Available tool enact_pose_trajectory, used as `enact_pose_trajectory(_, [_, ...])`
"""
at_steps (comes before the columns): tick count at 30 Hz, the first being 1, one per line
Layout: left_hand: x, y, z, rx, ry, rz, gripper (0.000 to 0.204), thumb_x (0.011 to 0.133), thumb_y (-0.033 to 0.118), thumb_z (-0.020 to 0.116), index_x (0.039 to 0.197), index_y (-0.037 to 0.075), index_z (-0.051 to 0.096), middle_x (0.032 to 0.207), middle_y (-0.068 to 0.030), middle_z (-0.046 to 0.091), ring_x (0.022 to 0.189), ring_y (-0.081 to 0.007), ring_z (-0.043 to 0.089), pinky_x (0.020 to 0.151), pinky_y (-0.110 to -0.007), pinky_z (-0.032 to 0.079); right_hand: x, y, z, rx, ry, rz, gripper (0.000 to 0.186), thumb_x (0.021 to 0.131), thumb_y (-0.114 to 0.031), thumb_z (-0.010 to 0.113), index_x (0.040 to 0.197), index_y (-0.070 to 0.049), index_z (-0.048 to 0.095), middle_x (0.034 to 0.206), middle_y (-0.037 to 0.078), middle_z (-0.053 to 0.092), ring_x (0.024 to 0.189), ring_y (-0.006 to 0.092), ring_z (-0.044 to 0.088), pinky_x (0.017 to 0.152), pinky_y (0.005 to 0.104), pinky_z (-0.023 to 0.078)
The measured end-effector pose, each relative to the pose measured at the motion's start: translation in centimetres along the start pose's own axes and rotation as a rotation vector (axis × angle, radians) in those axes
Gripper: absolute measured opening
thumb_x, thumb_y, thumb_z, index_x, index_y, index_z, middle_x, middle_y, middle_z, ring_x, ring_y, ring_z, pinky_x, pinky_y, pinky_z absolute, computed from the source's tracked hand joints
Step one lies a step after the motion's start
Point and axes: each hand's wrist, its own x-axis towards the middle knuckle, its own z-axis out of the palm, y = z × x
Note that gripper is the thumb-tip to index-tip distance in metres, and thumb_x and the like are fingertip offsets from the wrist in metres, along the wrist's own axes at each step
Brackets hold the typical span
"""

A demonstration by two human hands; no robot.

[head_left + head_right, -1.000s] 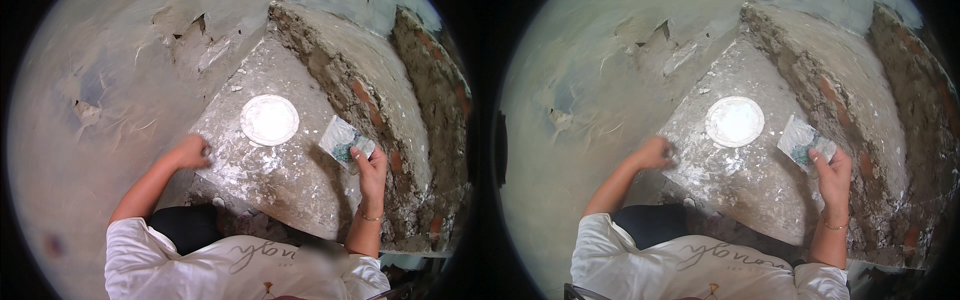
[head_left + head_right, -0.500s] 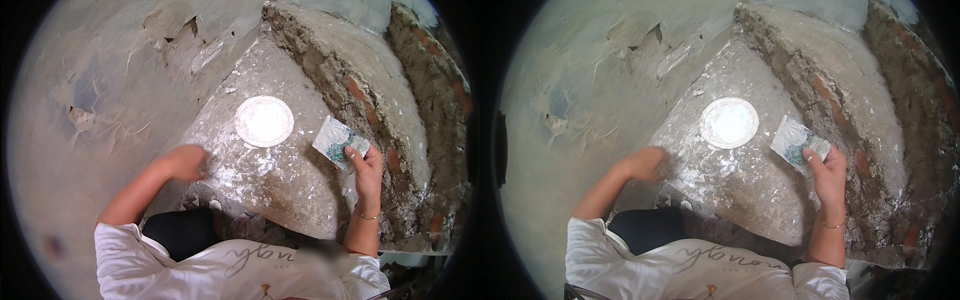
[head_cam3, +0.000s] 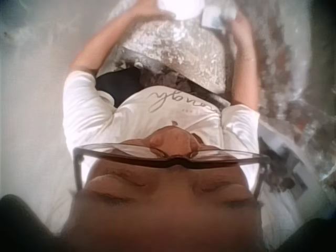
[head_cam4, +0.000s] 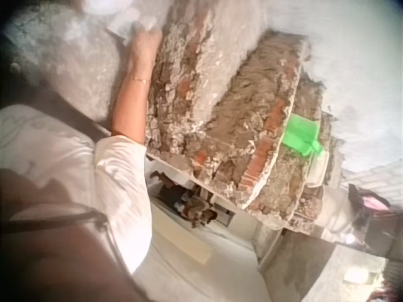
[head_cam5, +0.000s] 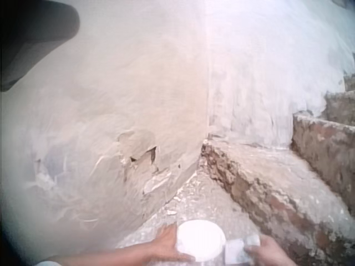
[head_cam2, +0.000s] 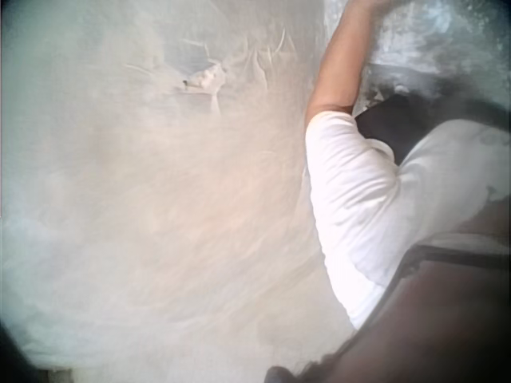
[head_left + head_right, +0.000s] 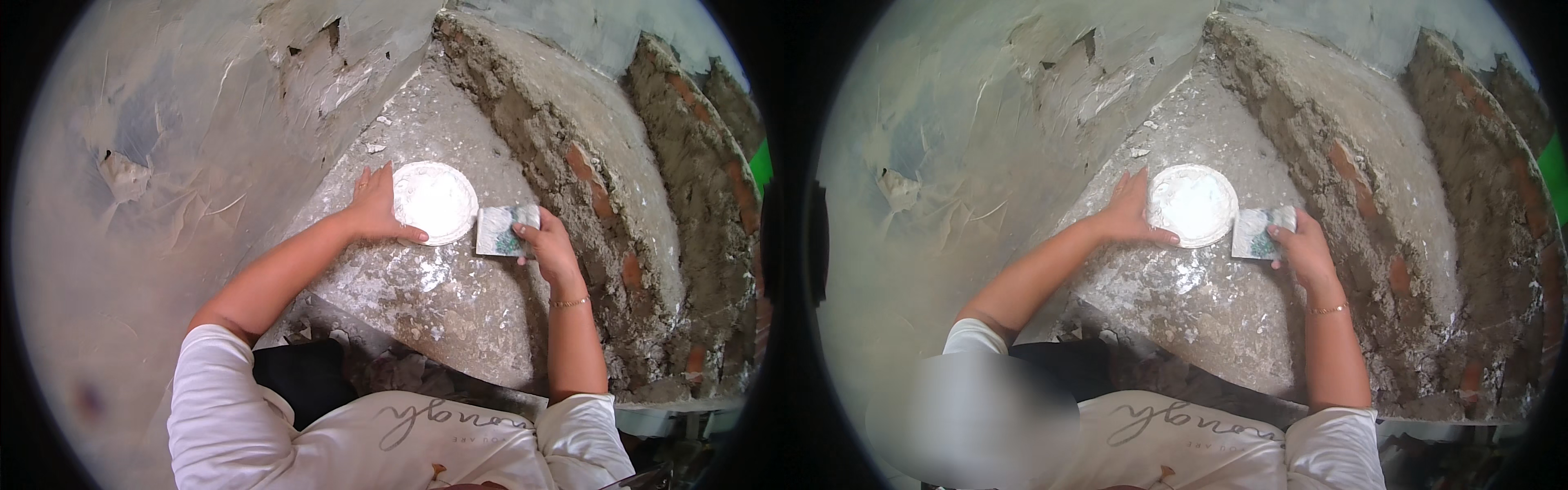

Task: The person applies plaster to a wall with a spatula and a plastic spreader, picking up compound from a container on the floor to fill holes.

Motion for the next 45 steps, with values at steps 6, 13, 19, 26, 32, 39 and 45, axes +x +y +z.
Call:
enact_pose_trajectory(6, [1.3, -0.7, 0.7, 0.087, -0.038, -0.019, 0.158, 0.040, 0.064, 0.087, 0.144, -0.014, -0.004, 0.150, -0.0359, 0.014, 0.142, -0.0504, 0.002, 0.116, -0.053, 0.001, 6.1, -3.7, 2.6, -0.718, 0.022, -0.360, 0.021, 0.083, -0.012, 0.063, 0.100, 0.000, 0.066, 0.084, 0.014, 0.067, 0.077, 0.0253, 0.065, 0.070, 0.0394, 0.050])
enact_pose_trajectory(13, [0.9, -0.1, 1.8, 0.055, 0.060, -0.049, 0.165, 0.035, 0.064, 0.088, 0.146, -0.009, -0.011, 0.149, -0.0332, 0.022, 0.142, -0.0499, 0.007, 0.112, -0.062, -0.002, 10.9, -5.0, 9.6, -1.145, 0.094, -0.372, 0.024, 0.083, -0.019, 0.059, 0.104, -0.013, 0.069, 0.095, 0.016, 0.068, 0.089, 0.0368, 0.064, 0.077, 0.0434, 0.050])
enact_pose_trajectory(19, [0.7, -0.4, 2.2, 0.033, 0.077, -0.047, 0.162, 0.037, 0.060, 0.089, 0.146, -0.008, -0.009, 0.147, -0.0321, 0.023, 0.142, -0.0495, 0.009, 0.112, -0.063, 0.000, 12.4, -5.1, 12.8, -1.285, -0.007, -0.304, 0.030, 0.079, -0.015, 0.057, 0.107, -0.015, 0.070, 0.100, 0.014, 0.069, 0.095, 0.0347, 0.065, 0.081, 0.0432, 0.051])
enact_pose_trajectory(26, [0.1, -2.1, 1.1, -0.159, 0.236, 0.000, 0.149, 0.044, 0.059, 0.088, 0.145, -0.013, 0.005, 0.141, -0.0355, 0.032, 0.136, -0.0473, 0.026, 0.114, -0.051, 0.015, 12.4, -4.8, 12.3, -1.266, 0.024, -0.281, 0.033, 0.079, -0.013, 0.058, 0.109, -0.018, 0.072, 0.102, 0.013, 0.069, 0.095, 0.0331, 0.065, 0.081, 0.0413, 0.052])
enact_pose_trajectory(32, [-0.3, -1.8, -0.6, -0.200, 0.111, -0.142, 0.134, 0.055, 0.054, 0.084, 0.143, -0.016, 0.012, 0.138, -0.0360, 0.034, 0.133, -0.0456, 0.030, 0.112, -0.043, 0.028, 11.3, -3.1, 11.1, -1.276, -0.030, -0.342, 0.033, 0.077, -0.010, 0.059, 0.106, -0.018, 0.073, 0.096, 0.015, 0.069, 0.090, 0.0330, 0.066, 0.078, 0.0415, 0.052])
enact_pose_trajectory(39, [-0.3, -1.0, 0.9, -0.238, 0.084, -0.154, 0.143, 0.051, 0.052, 0.086, 0.145, -0.014, 0.001, 0.129, -0.0334, 0.044, 0.125, -0.0444, 0.037, 0.110, -0.043, 0.026, 9.8, -3.3, 10.3, -1.230, -0.017, -0.325, 0.034, 0.076, -0.008, 0.059, 0.106, -0.017, 0.073, 0.095, 0.017, 0.069, 0.089, 0.0343, 0.066, 0.078, 0.0413, 0.052])
enact_pose_trajectory(45, [-1.1, -0.4, 2.4, -0.143, 0.176, -0.121, 0.155, 0.042, 0.053, 0.091, 0.146, -0.010, -0.005, 0.130, -0.0287, 0.047, 0.124, -0.0440, 0.038, 0.108, -0.049, 0.023, 10.6, -5.1, 10.2, -1.159, -0.073, -0.326, 0.027, 0.077, -0.014, 0.059, 0.099, -0.018, 0.074, 0.094, 0.015, 0.069, 0.092, 0.0344, 0.066, 0.077, 0.0422, 0.052])
